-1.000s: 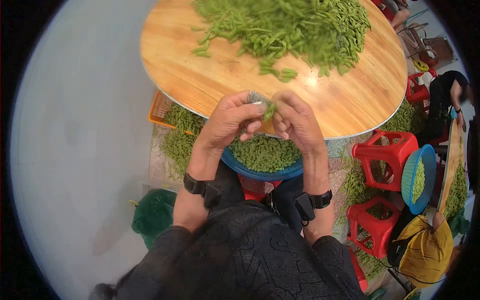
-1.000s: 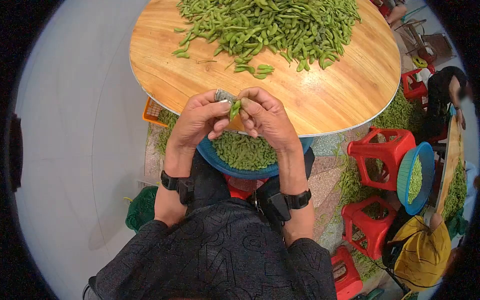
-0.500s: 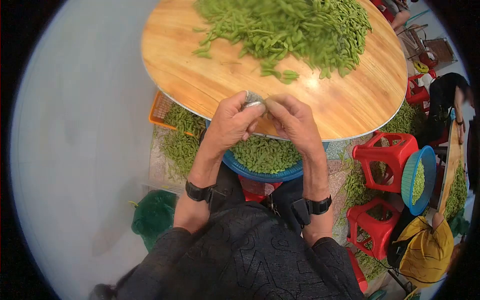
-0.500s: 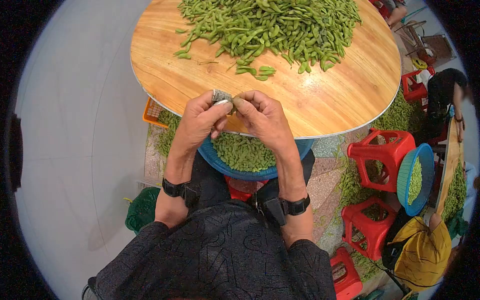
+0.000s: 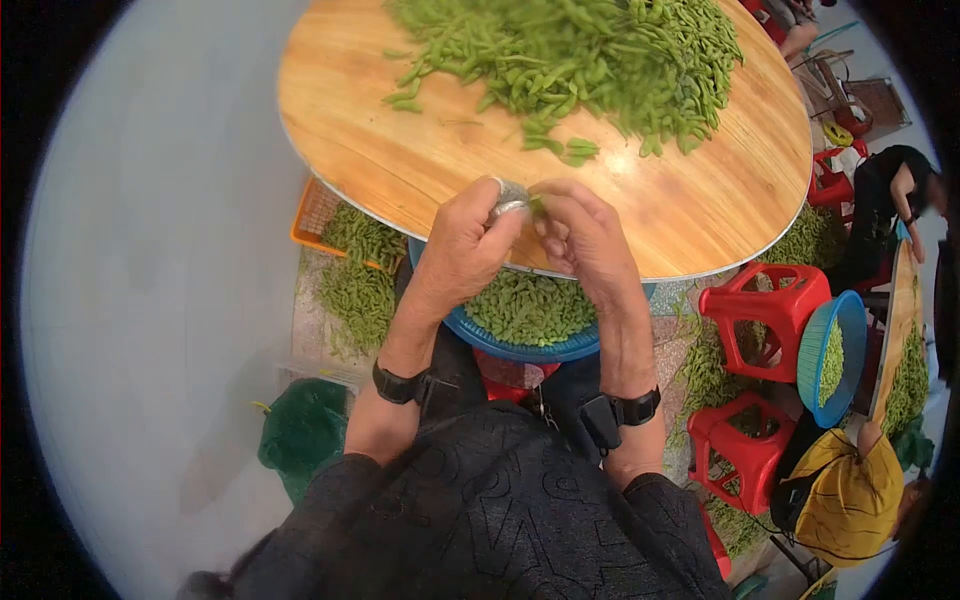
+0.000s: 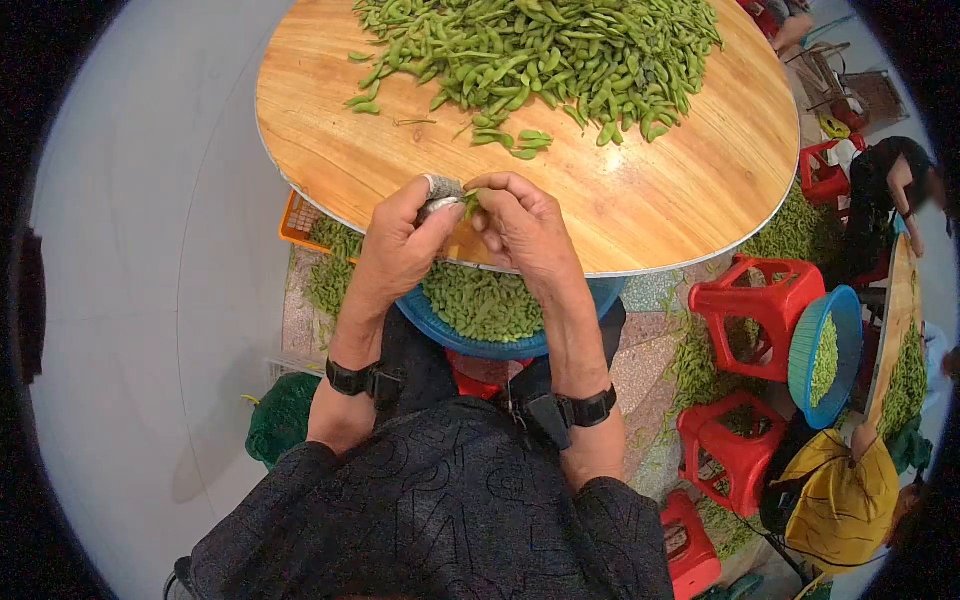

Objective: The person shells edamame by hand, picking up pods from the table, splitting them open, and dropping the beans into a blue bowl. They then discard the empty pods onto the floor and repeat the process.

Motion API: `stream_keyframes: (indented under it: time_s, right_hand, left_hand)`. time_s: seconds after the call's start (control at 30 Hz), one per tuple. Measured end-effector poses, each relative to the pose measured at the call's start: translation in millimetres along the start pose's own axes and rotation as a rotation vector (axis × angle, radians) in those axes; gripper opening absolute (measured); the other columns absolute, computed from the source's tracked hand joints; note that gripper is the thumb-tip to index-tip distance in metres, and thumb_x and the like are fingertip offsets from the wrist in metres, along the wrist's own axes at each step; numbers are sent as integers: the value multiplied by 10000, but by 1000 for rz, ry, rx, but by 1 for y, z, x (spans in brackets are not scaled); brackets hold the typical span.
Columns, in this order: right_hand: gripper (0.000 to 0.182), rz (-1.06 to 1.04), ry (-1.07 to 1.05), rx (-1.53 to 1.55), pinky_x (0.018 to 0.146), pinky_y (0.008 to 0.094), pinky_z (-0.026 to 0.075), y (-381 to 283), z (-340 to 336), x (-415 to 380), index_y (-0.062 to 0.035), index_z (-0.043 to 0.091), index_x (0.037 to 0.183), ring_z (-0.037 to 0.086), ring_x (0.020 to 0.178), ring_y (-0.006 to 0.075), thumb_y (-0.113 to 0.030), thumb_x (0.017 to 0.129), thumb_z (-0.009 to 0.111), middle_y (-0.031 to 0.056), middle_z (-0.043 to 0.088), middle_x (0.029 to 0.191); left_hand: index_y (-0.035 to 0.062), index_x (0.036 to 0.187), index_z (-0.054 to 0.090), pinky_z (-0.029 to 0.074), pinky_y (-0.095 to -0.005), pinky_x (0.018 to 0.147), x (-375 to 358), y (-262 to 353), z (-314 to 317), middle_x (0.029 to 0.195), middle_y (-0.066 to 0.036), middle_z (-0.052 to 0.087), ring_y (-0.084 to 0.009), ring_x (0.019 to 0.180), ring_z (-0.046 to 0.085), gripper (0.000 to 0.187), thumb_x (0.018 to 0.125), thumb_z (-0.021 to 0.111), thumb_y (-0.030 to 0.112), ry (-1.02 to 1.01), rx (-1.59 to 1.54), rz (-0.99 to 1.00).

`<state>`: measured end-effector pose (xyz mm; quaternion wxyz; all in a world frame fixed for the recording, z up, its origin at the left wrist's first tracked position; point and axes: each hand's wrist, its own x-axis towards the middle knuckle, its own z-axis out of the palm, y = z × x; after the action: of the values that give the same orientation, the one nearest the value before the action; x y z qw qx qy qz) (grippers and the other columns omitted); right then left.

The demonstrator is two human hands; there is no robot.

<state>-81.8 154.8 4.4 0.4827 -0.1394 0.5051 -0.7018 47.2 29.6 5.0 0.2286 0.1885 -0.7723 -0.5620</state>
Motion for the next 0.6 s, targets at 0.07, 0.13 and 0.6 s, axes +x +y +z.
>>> stream_keyframes:
  time_s: [0.07, 0.13, 0.6]
  right_hand:
    - [176, 13, 13, 32, 440, 205, 342, 1, 2, 3, -39, 690, 1091, 458, 528, 31, -147, 1005, 580, -15, 613, 743]
    - [164, 21, 60, 42, 433, 215, 341, 7, 3, 7, -29, 673, 1042, 456, 521, 43, -131, 986, 557, -4, 595, 731]
    - [232, 1, 17, -75, 467, 244, 379, 3, 1, 11, 17, 636, 1064, 490, 566, 87, -98, 949, 470, 31, 604, 794]
  left_hand:
    - [17, 941, 601, 393, -256, 554, 0, -4, 2, 720, 27, 537, -50, 640, 465, 104, 979, 654, 98, 18, 107, 72]
    - [6, 942, 593, 402, -273, 571, -1, -8, 4, 723, 19, 534, -63, 650, 455, 107, 972, 656, 87, 40, 170, 158]
    - [-14, 913, 597, 455, -298, 619, -4, 5, 4, 754, -38, 603, -89, 711, 519, 149, 968, 647, 115, 32, -97, -134]
